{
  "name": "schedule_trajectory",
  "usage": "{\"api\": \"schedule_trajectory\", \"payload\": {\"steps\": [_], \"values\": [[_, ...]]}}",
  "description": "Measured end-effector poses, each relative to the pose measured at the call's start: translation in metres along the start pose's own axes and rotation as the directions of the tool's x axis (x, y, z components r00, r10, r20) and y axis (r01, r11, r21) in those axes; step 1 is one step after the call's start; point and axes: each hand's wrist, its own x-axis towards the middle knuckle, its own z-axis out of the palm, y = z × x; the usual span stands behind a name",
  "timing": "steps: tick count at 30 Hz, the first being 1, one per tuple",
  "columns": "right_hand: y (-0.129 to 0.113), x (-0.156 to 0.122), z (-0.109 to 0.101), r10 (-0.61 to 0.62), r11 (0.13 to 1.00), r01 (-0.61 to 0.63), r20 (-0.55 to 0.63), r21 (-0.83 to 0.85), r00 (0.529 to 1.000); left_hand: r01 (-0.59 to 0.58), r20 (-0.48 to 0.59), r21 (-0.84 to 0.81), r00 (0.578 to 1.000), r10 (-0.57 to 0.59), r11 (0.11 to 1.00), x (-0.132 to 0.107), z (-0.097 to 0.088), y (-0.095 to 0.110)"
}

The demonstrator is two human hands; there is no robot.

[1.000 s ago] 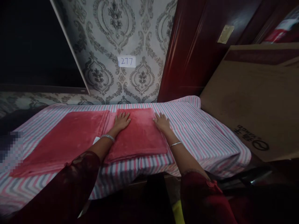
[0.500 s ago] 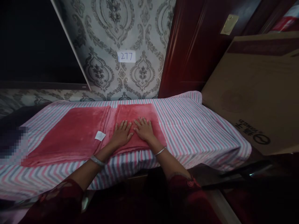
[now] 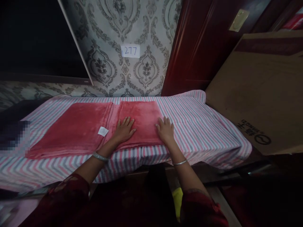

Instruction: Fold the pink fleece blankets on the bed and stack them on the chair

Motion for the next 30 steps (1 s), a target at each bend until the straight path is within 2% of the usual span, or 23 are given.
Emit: {"api": "schedule_trajectory", "payload": {"steps": [3, 6, 10, 15, 20, 23, 25, 27, 29, 30], "values": [[-0.031, -0.018, 0.001, -0.206, 0.979, 0.206, -0.047, -0.003, 0.977, -0.047, -0.025, -0.055, 0.999, 0.046, 0.997, -0.014, -0.013, 0.007], [-0.051, -0.033, 0.009, -0.303, 0.953, 0.303, -0.006, -0.005, 0.953, -0.113, -0.038, -0.040, 0.993, 0.111, 0.993, -0.036, -0.015, 0.016], [-0.056, -0.043, 0.022, -0.321, 0.946, 0.323, 0.062, -0.027, 0.945, -0.079, -0.008, -0.001, 0.997, 0.079, 0.997, -0.059, 0.000, 0.023], [-0.053, -0.043, 0.026, -0.316, 0.946, 0.320, 0.064, -0.059, 0.947, -0.079, -0.037, -0.019, 0.996, 0.078, 0.997, -0.063, 0.010, 0.021], [-0.055, -0.044, 0.027, -0.317, 0.945, 0.320, 0.050, -0.073, 0.947, -0.143, -0.146, -0.130, 0.981, 0.124, 0.981, -0.068, 0.008, 0.015], [-0.054, -0.044, 0.030, -0.314, 0.946, 0.316, 0.045, -0.067, 0.948, -0.207, -0.207, -0.266, 0.966, 0.153, 0.941, -0.078, -0.004, 0.002], [-0.053, -0.044, 0.032, -0.309, 0.948, 0.311, 0.046, -0.062, 0.950, -0.140, -0.268, -0.282, 0.961, 0.062, 0.949, -0.085, -0.016, -0.013], [-0.052, -0.044, 0.033, -0.310, 0.948, 0.312, 0.041, -0.058, 0.950, 0.062, -0.299, -0.214, 0.946, -0.125, 0.975, -0.090, -0.028, -0.032], [-0.051, -0.043, 0.034, -0.315, 0.947, 0.316, 0.032, -0.053, 0.949, 0.285, -0.261, -0.121, 0.915, -0.307, 0.951, -0.092, -0.034, -0.049], [-0.051, -0.043, 0.035, -0.316, 0.947, 0.317, 0.028, -0.051, 0.948, 0.355, -0.213, -0.080, 0.907, -0.364, 0.931, -0.092, -0.034, -0.056]]}}
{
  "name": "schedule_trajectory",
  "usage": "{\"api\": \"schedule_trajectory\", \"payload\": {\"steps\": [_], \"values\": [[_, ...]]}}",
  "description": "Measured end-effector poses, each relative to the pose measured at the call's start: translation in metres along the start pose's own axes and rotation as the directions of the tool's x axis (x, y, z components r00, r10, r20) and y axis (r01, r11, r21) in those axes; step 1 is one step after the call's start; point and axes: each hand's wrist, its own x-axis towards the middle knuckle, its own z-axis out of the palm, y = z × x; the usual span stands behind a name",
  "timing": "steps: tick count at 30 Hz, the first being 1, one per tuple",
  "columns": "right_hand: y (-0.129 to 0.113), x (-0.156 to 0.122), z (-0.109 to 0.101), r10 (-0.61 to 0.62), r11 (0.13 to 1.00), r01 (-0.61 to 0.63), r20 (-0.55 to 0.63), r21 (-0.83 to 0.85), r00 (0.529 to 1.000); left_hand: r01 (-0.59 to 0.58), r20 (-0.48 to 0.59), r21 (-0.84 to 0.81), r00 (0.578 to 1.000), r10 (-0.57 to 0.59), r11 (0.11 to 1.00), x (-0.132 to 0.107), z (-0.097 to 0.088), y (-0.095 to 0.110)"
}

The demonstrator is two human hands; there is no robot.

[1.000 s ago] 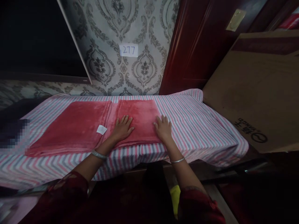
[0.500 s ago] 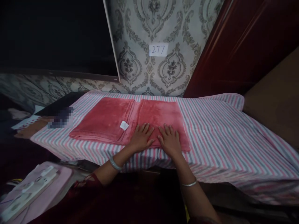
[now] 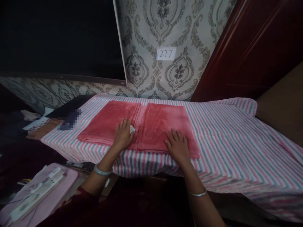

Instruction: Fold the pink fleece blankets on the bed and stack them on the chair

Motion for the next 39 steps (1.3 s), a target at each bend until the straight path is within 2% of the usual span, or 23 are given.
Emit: {"api": "schedule_trajectory", "payload": {"steps": [1, 3, 6, 12, 15, 18, 22, 25, 28, 32, 34, 36, 39], "values": [[0.000, 0.000, 0.001, 0.000, 1.000, 0.000, -0.004, 0.002, 1.000, 0.032, 0.056, 0.045, 0.998, -0.034, 0.998, 0.002, 0.001, -0.005], [-0.001, 0.000, 0.002, -0.001, 1.000, 0.001, -0.015, 0.008, 1.000, 0.020, 0.154, 0.106, 0.987, -0.036, 0.994, 0.003, 0.007, -0.009], [-0.001, 0.001, 0.006, 0.002, 1.000, -0.001, -0.032, 0.024, 0.999, -0.037, 0.188, 0.146, 0.982, 0.009, 0.989, 0.001, 0.016, -0.008], [0.012, 0.014, 0.006, -0.030, 0.986, 0.033, -0.020, 0.164, 0.999, -0.091, 0.049, 0.065, 0.995, 0.088, 0.994, -0.017, 0.018, -0.016], [0.009, 0.041, -0.001, -0.098, 0.943, 0.130, -0.115, 0.308, 0.988, -0.113, -0.055, 0.036, 0.992, 0.114, 0.993, -0.033, 0.017, -0.029], [-0.018, 0.082, -0.010, -0.182, 0.886, 0.237, -0.172, 0.398, 0.968, -0.095, -0.146, 0.041, 0.984, 0.100, 0.995, -0.048, 0.014, -0.039], [-0.083, 0.146, -0.022, -0.325, 0.865, 0.334, -0.088, 0.376, 0.942, -0.113, -0.167, 0.046, 0.979, 0.120, 0.992, -0.054, 0.010, -0.046], [-0.132, 0.182, -0.029, -0.342, 0.891, 0.337, -0.038, 0.302, 0.939, -0.166, -0.175, 0.041, 0.970, 0.170, 0.985, -0.050, 0.014, -0.048], [-0.166, 0.198, -0.026, -0.314, 0.920, 0.300, 0.019, 0.252, 0.949, -0.189, -0.226, 0.067, 0.953, 0.200, 0.980, -0.050, 0.025, -0.048], [-0.181, 0.194, -0.002, -0.295, 0.944, 0.260, 0.165, 0.205, 0.941, -0.194, -0.285, 0.046, 0.938, 0.199, 0.980, -0.060, 0.037, -0.045], [-0.180, 0.189, 0.010, -0.284, 0.951, 0.257, 0.164, 0.171, 0.945, -0.194, -0.296, -0.021, 0.938, 0.179, 0.981, -0.066, 0.036, -0.043], [-0.178, 0.186, 0.019, -0.284, 0.953, 0.265, 0.131, 0.144, 0.950, -0.211, -0.287, -0.118, 0.943, 0.170, 0.970, -0.071, 0.029, -0.043], [-0.175, 0.186, 0.025, -0.293, 0.952, 0.280, 0.109, 0.122, 0.950, -0.262, -0.239, -0.296, 0.951, 0.194, 0.919, -0.071, 0.005, -0.051]]}}
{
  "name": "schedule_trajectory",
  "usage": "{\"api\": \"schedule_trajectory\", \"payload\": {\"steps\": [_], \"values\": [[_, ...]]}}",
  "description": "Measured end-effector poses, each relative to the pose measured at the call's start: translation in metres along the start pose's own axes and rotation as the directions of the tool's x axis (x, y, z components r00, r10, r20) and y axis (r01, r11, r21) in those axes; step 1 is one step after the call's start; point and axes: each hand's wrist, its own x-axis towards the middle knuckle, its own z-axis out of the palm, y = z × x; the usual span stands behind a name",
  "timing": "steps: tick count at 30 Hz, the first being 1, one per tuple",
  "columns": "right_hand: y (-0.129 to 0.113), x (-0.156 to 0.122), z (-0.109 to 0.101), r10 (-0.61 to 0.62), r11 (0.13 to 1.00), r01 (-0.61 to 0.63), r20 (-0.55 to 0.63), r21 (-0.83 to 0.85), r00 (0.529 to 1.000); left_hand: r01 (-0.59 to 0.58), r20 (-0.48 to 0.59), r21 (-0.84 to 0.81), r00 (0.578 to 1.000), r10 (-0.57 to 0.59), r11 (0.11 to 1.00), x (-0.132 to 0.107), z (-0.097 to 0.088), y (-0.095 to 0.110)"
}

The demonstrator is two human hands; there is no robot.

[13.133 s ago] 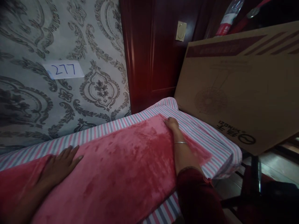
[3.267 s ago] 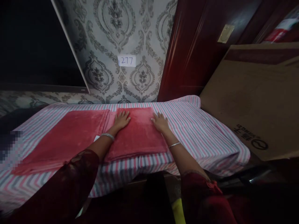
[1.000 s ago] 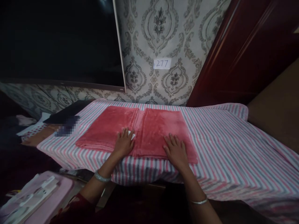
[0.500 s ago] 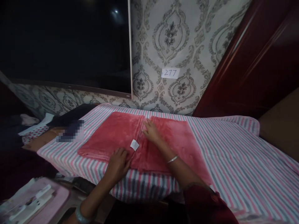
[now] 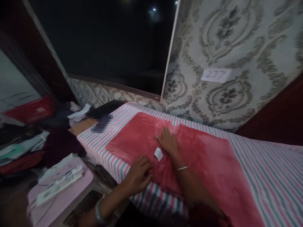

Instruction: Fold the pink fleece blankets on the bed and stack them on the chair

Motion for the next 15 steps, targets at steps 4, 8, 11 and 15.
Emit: {"api": "schedule_trajectory", "payload": {"steps": [4, 8, 11, 15], "values": [[0.005, 0.003, 0.008, -0.017, 1.000, 0.016, -0.016, -0.017, 1.000, 0.138, -0.191, -0.002, 0.972, -0.136, 0.990, 0.009, -0.048, -0.031], [0.009, 0.006, 0.017, -0.028, 1.000, 0.028, -0.036, -0.005, 0.999, 0.477, -0.470, 0.077, 0.792, -0.390, 0.875, 0.005, -0.079, -0.092], [0.010, 0.007, 0.019, -0.027, 1.000, 0.027, -0.037, -0.008, 0.999, 0.602, -0.465, -0.075, 0.684, -0.562, 0.795, -0.004, -0.077, -0.129], [0.009, 0.007, 0.019, -0.033, 0.999, 0.032, -0.039, -0.019, 0.999, 0.637, -0.360, -0.154, 0.675, -0.643, 0.755, -0.012, -0.064, -0.145]]}}
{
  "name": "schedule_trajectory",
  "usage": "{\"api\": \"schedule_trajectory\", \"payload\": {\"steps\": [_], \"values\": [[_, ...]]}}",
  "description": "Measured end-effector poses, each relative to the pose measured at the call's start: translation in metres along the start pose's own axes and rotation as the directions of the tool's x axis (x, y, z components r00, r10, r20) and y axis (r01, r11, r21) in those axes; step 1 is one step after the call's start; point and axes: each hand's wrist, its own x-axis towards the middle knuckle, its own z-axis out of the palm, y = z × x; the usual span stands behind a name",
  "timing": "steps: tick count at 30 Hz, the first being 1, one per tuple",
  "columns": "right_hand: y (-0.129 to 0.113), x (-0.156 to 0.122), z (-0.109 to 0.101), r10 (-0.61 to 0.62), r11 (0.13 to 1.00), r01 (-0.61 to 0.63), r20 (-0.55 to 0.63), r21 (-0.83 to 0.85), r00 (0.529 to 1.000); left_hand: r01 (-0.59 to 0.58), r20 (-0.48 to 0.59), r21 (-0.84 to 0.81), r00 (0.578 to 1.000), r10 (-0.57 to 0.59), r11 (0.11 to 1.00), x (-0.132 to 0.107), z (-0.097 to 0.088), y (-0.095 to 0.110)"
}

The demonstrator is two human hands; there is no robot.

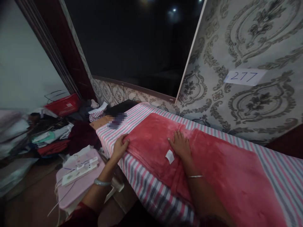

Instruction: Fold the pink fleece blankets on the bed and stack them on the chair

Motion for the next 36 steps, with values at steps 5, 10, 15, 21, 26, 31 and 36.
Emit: {"api": "schedule_trajectory", "payload": {"steps": [5, 10, 15, 21, 26, 31, 36], "values": [[-0.002, -0.003, -0.006, 0.019, 1.000, -0.019, 0.033, 0.014, 0.999, -0.015, 0.006, 0.012, 1.000, 0.015, 1.000, 0.000, -0.001, -0.001], [-0.006, 0.009, -0.030, 0.015, 0.999, -0.020, 0.125, 0.041, 0.992, -0.090, -0.060, 0.223, 0.993, 0.106, 0.971, -0.006, -0.010, 0.022], [-0.035, 0.041, -0.052, -0.078, 0.996, 0.078, 0.000, 0.037, 0.997, -0.392, 0.205, 0.433, 0.920, 0.335, 0.812, -0.027, 0.013, 0.075], [-0.057, 0.055, -0.035, -0.167, 0.985, 0.159, 0.125, 0.070, 0.978, -0.517, 0.464, 0.385, 0.824, 0.324, 0.764, -0.053, 0.054, 0.087], [-0.051, 0.055, -0.026, -0.156, 0.986, 0.144, 0.154, 0.086, 0.976, -0.535, 0.452, 0.377, 0.819, 0.354, 0.756, -0.058, 0.054, 0.080], [-0.050, 0.069, -0.047, -0.191, 0.982, 0.183, 0.263, 0.054, 0.946, -0.561, 0.403, 0.328, 0.811, 0.424, 0.760, -0.062, 0.050, 0.076], [-0.081, 0.100, -0.067, -0.296, 0.955, 0.292, 0.172, 0.048, 0.940, -0.574, 0.360, 0.271, 0.805, 0.471, 0.773, -0.043, 0.033, 0.073]]}}
